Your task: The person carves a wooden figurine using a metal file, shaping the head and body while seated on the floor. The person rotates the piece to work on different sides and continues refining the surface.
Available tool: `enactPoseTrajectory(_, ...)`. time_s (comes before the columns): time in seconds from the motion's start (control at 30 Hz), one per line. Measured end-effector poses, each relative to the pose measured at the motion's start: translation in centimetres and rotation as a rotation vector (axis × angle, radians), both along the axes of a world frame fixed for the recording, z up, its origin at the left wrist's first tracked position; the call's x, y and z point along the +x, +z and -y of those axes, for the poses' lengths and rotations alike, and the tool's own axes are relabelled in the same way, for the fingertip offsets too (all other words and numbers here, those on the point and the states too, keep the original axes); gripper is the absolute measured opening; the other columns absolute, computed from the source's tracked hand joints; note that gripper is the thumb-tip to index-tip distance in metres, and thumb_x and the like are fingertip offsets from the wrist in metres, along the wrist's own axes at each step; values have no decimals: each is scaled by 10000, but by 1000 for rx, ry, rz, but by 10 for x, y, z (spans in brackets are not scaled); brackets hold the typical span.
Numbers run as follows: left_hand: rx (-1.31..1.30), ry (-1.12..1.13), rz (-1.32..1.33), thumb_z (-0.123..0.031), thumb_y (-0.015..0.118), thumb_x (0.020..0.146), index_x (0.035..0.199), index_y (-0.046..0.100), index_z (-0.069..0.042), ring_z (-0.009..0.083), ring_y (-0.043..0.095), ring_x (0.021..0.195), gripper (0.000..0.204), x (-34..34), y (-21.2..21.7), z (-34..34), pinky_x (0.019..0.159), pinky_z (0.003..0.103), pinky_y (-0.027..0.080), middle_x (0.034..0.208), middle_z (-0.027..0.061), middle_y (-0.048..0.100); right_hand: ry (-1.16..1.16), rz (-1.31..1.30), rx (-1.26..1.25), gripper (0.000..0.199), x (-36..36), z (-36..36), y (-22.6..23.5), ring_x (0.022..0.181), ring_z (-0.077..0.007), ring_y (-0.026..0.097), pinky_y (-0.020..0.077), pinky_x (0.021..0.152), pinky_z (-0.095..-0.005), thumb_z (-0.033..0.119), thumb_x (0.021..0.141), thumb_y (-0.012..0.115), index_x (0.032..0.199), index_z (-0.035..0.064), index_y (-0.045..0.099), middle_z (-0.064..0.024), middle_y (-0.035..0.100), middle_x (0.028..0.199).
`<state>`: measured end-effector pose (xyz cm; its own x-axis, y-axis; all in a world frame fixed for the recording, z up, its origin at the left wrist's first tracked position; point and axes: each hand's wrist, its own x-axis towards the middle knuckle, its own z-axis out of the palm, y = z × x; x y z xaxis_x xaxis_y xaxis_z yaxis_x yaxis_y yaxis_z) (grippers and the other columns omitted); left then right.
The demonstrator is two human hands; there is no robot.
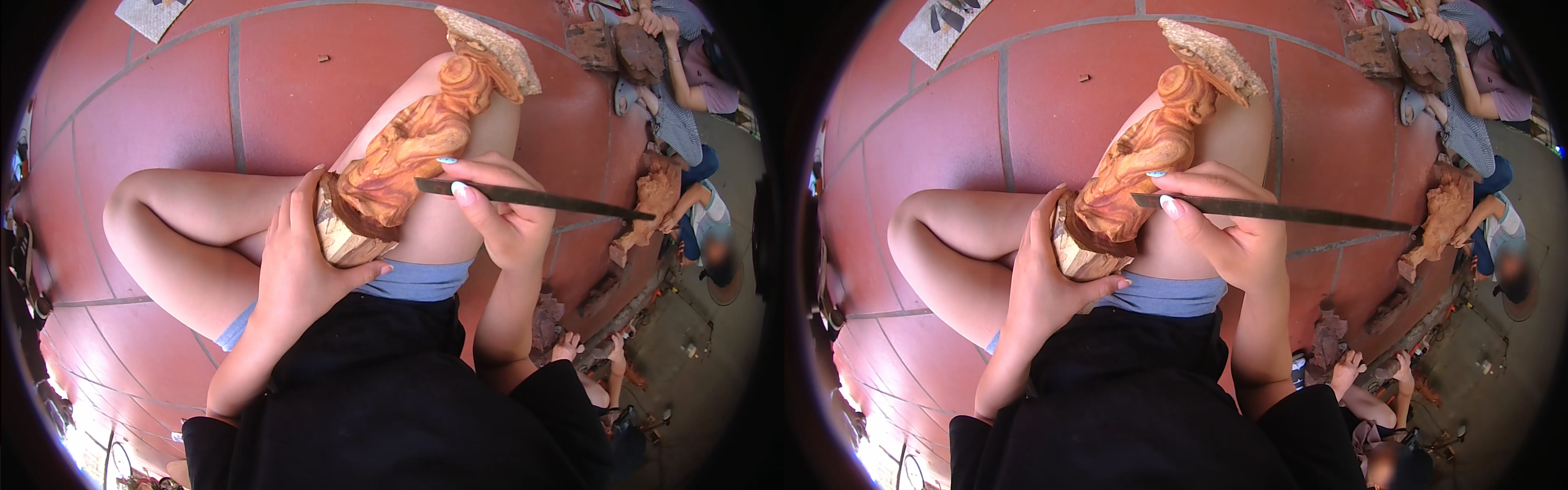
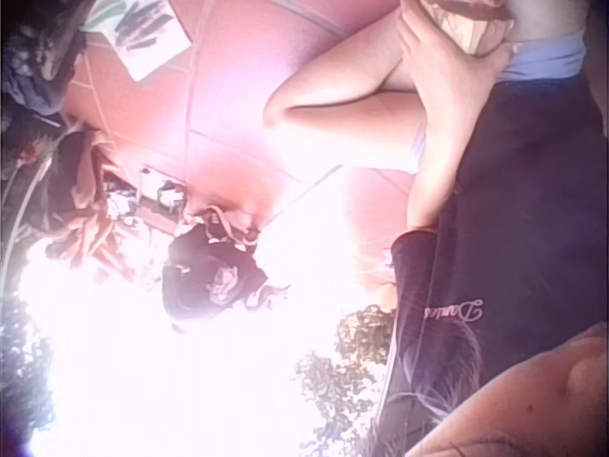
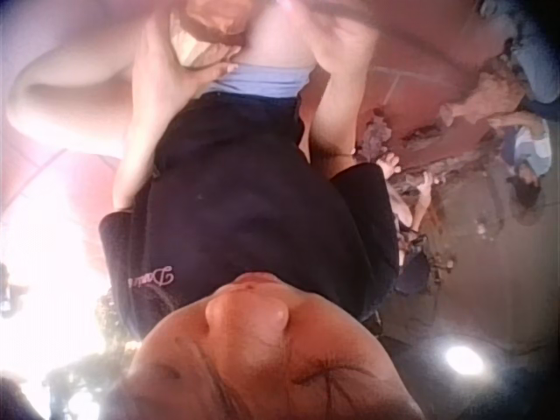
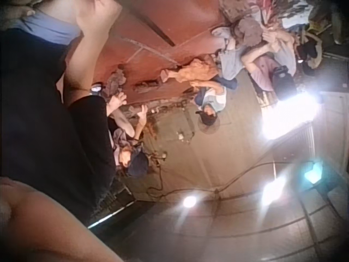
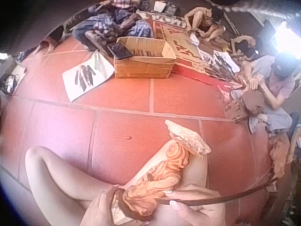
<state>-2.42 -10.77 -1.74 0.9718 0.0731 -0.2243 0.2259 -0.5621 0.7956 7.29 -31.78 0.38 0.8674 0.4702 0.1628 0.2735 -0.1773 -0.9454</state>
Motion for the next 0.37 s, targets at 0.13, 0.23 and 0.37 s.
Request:
enactPoseTrajectory(0.13,7,-4,12,-279,928,478,1354,353,21,378,531,1123,1090,0,0,0,940,441,454,1203,195,534,-54,-95,55,100,-7,-3,-3,785,-161,586,456,693,-275,-25,866,624,963,-35,647,-98,634,798)
enactPoseTrajectory(0.23,-3,0,4,-276,927,479,1355,353,19,376,530,1125,1089,1,1,0,941,441,454,1207,194,533,5,-10,-7,50,-6,-5,-5,782,-188,577,456,705,-299,2,874,627,918,-19,638,-78,609,770)
enactPoseTrajectory(0.37,-16,-7,1,-276,926,482,1359,348,19,374,522,1139,1091,0,-2,-1,946,439,452,1228,198,520,105,134,-271,44,-4,-7,-1,763,-226,569,463,718,-347,46,879,646,921,37,648,-69,611,842)
